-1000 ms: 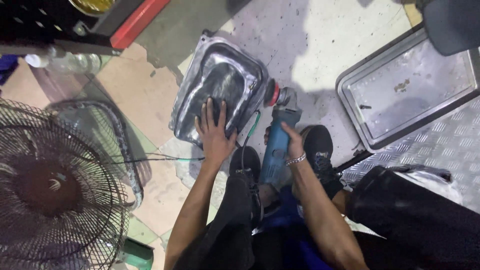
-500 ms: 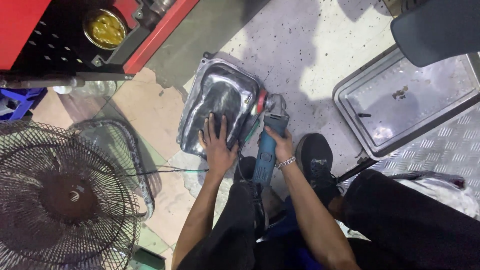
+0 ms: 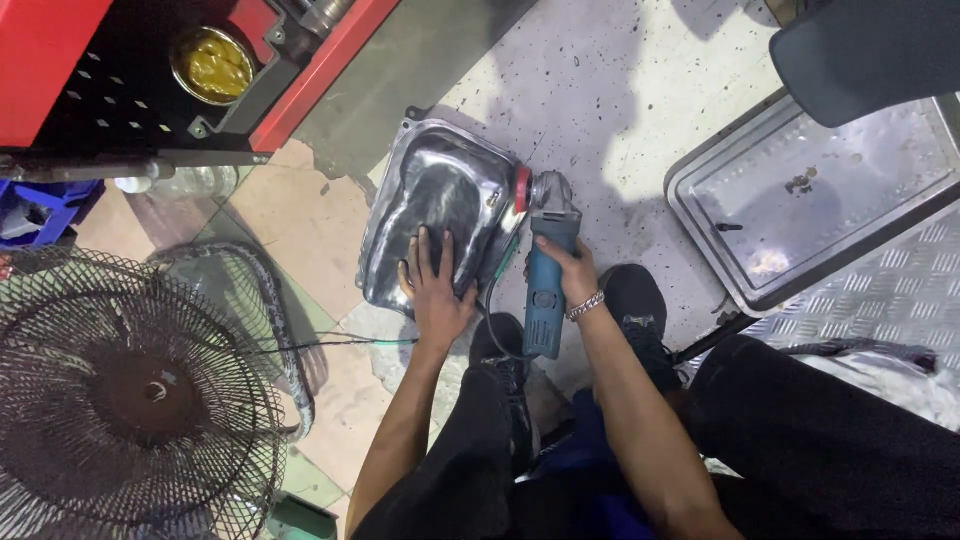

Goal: Using a handheld angle grinder to sand and smooth the surface of a metal motorcycle part on the floor.

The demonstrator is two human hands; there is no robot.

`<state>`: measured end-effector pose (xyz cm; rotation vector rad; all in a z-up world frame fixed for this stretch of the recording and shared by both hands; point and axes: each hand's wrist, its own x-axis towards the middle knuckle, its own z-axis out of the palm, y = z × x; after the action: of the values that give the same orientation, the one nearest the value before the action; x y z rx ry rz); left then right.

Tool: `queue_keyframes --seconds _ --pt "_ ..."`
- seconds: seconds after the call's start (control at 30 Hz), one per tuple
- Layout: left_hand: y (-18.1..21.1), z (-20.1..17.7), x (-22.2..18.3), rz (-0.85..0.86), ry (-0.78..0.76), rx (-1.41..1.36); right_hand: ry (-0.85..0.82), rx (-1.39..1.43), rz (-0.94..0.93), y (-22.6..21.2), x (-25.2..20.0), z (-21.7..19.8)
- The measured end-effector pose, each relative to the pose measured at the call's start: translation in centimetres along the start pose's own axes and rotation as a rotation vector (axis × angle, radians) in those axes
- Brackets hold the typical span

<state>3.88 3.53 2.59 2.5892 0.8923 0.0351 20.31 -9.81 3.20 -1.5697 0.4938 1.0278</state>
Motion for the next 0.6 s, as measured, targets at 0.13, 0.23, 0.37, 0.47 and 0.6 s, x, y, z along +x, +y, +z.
queue_keyframes --seconds 0.13,0.23,0.37,0.47,0.6 --pt "0.0 0.1 -0.1 -0.002 -0.001 0.026 0.006 0.009 0.009 0.4 -1.0 0.1" --pt "-0.2 0.2 -0.1 -0.007 0.000 0.023 0.031 -0.029 0.021 0.5 -2.3 0.3" --pt "-0.4 0.1 -0.1 -0.001 -0.020 0.044 0.041 -0.046 0.025 -0.4 -4.4 0.7" --pt "-0.9 -1.4 0.5 0.026 -0.093 0.038 0.070 -0.034 0.022 0.1 -4.9 -0.4" --pt "-2.9 -3.5 1.0 0.151 -0.271 0.043 0.085 -0.064 -0.037 -0.4 -5.8 -2.6"
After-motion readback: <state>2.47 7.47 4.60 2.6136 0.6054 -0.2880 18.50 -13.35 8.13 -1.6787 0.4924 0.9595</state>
